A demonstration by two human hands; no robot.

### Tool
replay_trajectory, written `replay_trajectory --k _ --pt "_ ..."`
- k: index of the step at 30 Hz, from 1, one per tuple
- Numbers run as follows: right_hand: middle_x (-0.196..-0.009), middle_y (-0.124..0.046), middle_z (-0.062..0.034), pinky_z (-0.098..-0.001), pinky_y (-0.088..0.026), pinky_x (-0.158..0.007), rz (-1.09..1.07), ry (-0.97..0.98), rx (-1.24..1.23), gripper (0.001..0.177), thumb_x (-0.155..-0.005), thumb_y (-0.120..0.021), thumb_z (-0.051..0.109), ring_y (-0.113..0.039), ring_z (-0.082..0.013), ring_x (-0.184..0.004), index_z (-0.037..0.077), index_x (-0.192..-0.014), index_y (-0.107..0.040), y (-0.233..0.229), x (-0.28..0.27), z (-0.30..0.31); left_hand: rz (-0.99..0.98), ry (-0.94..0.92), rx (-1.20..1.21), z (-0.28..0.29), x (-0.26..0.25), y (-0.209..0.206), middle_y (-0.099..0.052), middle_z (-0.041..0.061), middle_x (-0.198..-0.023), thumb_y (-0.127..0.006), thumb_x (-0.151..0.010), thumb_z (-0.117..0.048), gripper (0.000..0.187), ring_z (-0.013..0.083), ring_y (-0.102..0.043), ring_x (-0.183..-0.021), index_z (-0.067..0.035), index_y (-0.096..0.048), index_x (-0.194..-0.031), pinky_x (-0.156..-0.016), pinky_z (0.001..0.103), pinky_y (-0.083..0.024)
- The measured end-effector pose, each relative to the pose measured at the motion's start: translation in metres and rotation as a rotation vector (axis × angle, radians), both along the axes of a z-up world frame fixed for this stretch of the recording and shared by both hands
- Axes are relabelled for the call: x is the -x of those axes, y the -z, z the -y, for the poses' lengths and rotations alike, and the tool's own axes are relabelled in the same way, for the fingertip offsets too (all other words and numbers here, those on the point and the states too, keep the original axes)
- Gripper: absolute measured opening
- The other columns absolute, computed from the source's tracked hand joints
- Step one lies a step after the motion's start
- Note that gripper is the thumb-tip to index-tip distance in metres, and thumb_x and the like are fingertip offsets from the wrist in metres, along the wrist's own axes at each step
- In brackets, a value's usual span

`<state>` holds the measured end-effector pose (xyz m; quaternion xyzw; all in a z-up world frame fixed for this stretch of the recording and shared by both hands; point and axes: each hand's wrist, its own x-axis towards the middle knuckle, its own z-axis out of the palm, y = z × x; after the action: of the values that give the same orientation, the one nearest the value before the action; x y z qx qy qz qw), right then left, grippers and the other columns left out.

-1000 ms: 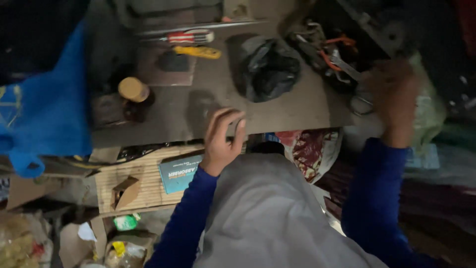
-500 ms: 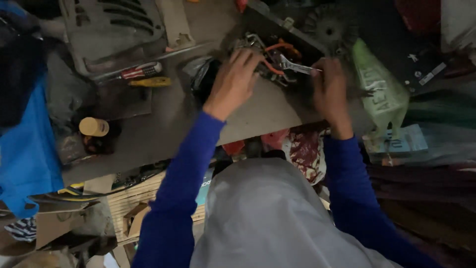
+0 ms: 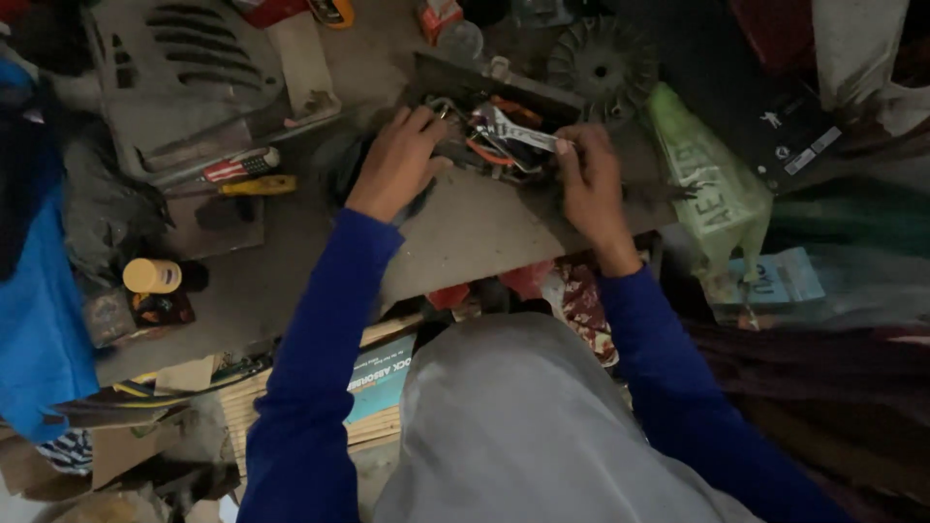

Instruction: Repairing and assembling engine components on a workbench, including applying lubricant to a piston.

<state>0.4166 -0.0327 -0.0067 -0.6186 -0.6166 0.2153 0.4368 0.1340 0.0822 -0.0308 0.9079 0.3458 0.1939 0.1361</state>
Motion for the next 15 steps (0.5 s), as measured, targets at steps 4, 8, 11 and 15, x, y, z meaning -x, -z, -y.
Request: replay_trajectory --k 4,8,11,15 --pt "-0.101 -0.053 -0.0121 -0.0392 -0.044 -0.076 -0.067 -0.071 -0.065 0.023 -0.116 -0.054 0.02 -0.052 -0.0233 -0.085 -0.002 -0.114 -0.062 -0.011 0.007 -0.016 -0.001 -0.097 0.094 0.032 0.011 -0.021 -0.06 0.017 -0.124 -0.076 -0.092 -0.007 0.027 0.0391 -0.055 -0.114 0.001 -0.067 -0.116 -0.095 0.05 -0.051" --pt "-0.101 -0.054 -0.0113 -0.0386 -0.045 -0.073 -0.115 -0.151 -0.017 0.025 -0.115 -0.055 0.023 -0.055 -0.0207 -0.083 -0.001 -0.114 -0.064 -0.017 0.016 -0.027 -0.115 -0.125 0.111 0.06 0.026 -0.005 -0.057 0.018 -0.108 -0.067 -0.095 0.0 0.016 0.0371 -0.055 -0.105 0.0 -0.064 -0.111 -0.089 0.049 -0.05" --pt "-0.102 -0.055 -0.0107 -0.0389 -0.044 -0.074 -0.108 -0.264 -0.017 0.026 -0.116 -0.056 0.024 -0.055 -0.021 -0.085 0.0 -0.116 -0.066 -0.016 0.025 -0.04 -0.029 -0.128 0.042 0.078 0.04 -0.008 -0.056 0.018 -0.107 -0.066 -0.095 0.001 0.015 0.0373 -0.055 -0.104 0.001 -0.061 -0.109 -0.088 0.048 -0.051" --pt "-0.104 -0.056 -0.0094 -0.0382 -0.046 -0.077 -0.096 -0.397 0.013 0.025 -0.117 -0.057 0.025 -0.056 -0.0206 -0.088 0.002 -0.116 -0.067 -0.014 0.037 -0.05 -0.01 -0.225 0.006 0.098 0.06 -0.01 -0.057 0.014 -0.109 -0.068 -0.097 -0.009 0.014 0.0354 -0.056 -0.11 -0.003 -0.062 -0.109 -0.093 0.047 -0.052"
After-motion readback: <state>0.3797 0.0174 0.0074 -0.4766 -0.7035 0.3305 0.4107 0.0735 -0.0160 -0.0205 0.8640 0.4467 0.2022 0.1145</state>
